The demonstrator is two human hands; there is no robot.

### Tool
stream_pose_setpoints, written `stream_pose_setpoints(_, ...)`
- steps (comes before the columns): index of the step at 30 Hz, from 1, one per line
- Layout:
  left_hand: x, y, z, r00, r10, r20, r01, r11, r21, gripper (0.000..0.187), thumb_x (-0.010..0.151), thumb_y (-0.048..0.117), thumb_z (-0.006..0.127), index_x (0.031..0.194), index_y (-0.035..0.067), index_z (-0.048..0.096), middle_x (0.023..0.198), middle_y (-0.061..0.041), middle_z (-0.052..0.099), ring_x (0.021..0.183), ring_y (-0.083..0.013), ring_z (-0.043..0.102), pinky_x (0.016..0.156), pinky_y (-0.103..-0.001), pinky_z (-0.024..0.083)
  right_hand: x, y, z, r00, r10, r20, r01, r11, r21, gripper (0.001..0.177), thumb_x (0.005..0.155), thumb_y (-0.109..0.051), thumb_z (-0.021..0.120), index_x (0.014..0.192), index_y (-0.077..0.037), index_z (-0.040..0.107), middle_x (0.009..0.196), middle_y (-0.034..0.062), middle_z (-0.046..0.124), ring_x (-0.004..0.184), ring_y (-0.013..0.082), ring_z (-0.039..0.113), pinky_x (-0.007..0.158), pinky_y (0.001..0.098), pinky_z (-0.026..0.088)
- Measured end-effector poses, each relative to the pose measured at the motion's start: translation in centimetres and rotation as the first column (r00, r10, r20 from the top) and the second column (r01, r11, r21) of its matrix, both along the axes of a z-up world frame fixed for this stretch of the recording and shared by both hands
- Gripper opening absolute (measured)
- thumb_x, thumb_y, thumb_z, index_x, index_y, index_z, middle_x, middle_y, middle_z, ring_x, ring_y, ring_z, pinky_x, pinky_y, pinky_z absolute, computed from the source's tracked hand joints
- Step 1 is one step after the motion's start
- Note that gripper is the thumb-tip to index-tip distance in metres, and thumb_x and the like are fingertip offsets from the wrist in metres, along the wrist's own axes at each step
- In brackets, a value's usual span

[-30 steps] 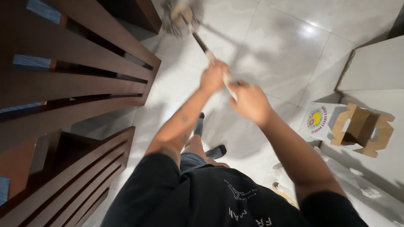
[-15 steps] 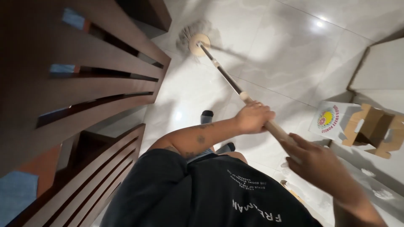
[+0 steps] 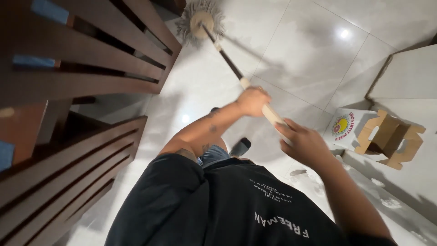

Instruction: Mopping the tiled floor in a dining area.

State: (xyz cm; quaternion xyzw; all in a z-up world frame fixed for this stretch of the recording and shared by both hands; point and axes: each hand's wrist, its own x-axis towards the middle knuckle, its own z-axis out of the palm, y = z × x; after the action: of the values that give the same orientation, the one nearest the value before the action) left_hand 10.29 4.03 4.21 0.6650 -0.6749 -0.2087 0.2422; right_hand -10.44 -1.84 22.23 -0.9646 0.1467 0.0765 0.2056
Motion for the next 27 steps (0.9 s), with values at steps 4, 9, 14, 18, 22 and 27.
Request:
stream_pose_setpoints(4,-2.5,0.1,-0.9,0.999,0.015,-0.052,-0.014,0.999,0.031,0.018,0.065,0.030,0.076,0.072,0.013,0.072,0.080,-0.012,0.072,0.088,-0.0366,0.069,0.074,-0.050,0.056,-2.7,-2.0,-0.7,0.992,0.008,-0.123,0.001,0.998,0.070,0.046,0.073,-0.019,0.076,0.119,-0.024,0.073,0.128,0.0066,0.071,0.075,0.0309,0.075,0.069,0.0414,0.061)
stream_pose_setpoints(9,-0.3,-2.2,-9.5,0.992,0.109,0.056,-0.119,0.970,0.213,0.019,0.073,0.029,0.076,0.082,0.012,0.075,0.090,-0.014,0.073,0.093,-0.0361,0.070,0.091,-0.048,0.056,0.0,-5.0,-7.2,0.998,-0.025,-0.057,0.032,0.993,0.114,0.045,0.079,-0.018,0.075,0.123,-0.026,0.074,0.139,0.0087,0.066,0.071,0.0289,0.073,0.071,0.0378,0.060)
stream_pose_setpoints(14,-1.9,-5.1,-3.1,0.973,0.224,0.058,-0.230,0.959,0.163,0.018,0.072,0.021,0.075,0.088,0.011,0.075,0.096,-0.013,0.073,0.103,-0.0350,0.066,0.100,-0.052,0.048,-1.0,-9.7,-4.7,1.000,0.027,-0.010,-0.025,0.989,0.148,0.047,0.079,-0.017,0.074,0.125,-0.026,0.074,0.137,0.0066,0.067,0.075,0.0266,0.073,0.075,0.0346,0.060)
stream_pose_setpoints(18,-1.3,-7.9,-0.8,0.939,0.345,-0.015,-0.339,0.930,0.138,0.020,0.072,0.019,0.075,0.090,0.010,0.074,0.100,-0.012,0.073,0.107,-0.0336,0.065,0.105,-0.052,0.045,1.5,-13.7,-1.7,0.983,0.183,0.009,-0.183,0.982,0.048,0.043,0.077,-0.019,0.076,0.120,-0.027,0.076,0.132,0.0036,0.071,0.078,0.0234,0.074,0.076,0.0329,0.061)
stream_pose_setpoints(22,5.7,-8.4,-1.5,0.894,0.448,-0.022,-0.438,0.881,0.179,0.017,0.077,0.017,0.072,0.094,0.012,0.074,0.103,-0.010,0.074,0.109,-0.0307,0.067,0.109,-0.050,0.047,9.6,-15.3,-3.0,0.985,0.123,-0.119,-0.115,0.991,0.074,0.042,0.076,-0.016,0.075,0.117,-0.028,0.078,0.136,0.0019,0.070,0.070,0.0257,0.072,0.074,0.0333,0.061)
stream_pose_setpoints(27,14.9,-6.6,-9.2,0.855,0.515,0.065,-0.517,0.830,0.209,0.020,0.078,0.016,0.071,0.097,0.010,0.071,0.108,-0.013,0.070,0.111,-0.0350,0.064,0.095,-0.055,0.048,18.6,-13.8,-9.3,0.953,0.270,0.134,-0.290,0.945,0.154,0.044,0.079,-0.015,0.073,0.122,-0.017,0.075,0.134,0.0128,0.068,0.089,0.0341,0.071,0.081,0.0400,0.059)
